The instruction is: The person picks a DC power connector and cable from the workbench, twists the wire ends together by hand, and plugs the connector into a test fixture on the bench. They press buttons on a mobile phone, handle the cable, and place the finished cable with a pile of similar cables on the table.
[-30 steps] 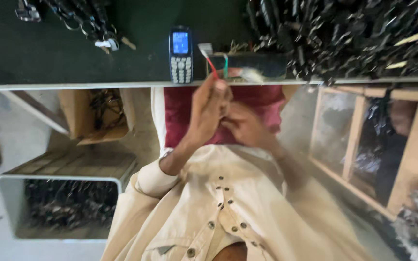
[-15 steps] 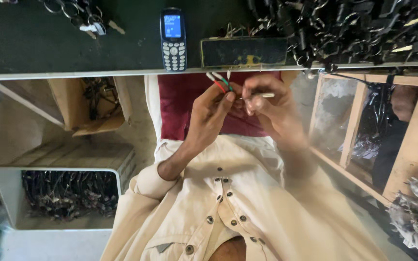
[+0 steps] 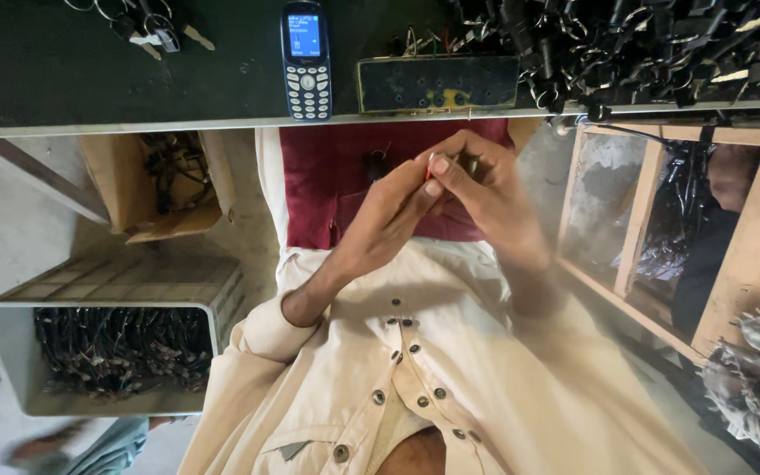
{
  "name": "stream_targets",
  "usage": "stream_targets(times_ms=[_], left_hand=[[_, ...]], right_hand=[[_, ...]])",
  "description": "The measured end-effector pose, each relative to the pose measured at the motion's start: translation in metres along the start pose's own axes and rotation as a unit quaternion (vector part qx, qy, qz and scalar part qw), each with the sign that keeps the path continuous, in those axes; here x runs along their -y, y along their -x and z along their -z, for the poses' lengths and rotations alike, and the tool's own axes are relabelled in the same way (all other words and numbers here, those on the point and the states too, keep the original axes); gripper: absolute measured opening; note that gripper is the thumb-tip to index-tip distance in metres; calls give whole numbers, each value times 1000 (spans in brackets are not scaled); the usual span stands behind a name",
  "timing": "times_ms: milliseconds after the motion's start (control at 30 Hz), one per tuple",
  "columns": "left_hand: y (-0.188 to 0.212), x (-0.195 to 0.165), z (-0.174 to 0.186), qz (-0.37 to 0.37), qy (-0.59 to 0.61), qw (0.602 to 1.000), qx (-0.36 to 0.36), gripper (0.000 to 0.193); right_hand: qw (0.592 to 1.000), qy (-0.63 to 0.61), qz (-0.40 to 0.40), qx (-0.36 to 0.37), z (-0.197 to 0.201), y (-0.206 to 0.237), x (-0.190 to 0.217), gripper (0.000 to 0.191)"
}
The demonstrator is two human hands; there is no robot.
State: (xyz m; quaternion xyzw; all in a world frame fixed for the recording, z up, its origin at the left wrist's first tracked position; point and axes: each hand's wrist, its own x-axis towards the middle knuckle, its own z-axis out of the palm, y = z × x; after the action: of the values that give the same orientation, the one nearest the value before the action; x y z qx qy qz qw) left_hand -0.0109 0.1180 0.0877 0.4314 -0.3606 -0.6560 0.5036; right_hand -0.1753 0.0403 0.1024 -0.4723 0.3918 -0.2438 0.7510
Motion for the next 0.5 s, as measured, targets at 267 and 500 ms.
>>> stream_targets(times_ms=[267, 500], left_hand=[[0, -2, 0, -179, -267, 946, -32, 5], [1, 2, 1, -141, -231, 962, -42, 11]], right_hand=[[997, -40, 20, -62, -5, 4, -18, 18], [995, -15, 28, -99, -11, 4, -35, 16]])
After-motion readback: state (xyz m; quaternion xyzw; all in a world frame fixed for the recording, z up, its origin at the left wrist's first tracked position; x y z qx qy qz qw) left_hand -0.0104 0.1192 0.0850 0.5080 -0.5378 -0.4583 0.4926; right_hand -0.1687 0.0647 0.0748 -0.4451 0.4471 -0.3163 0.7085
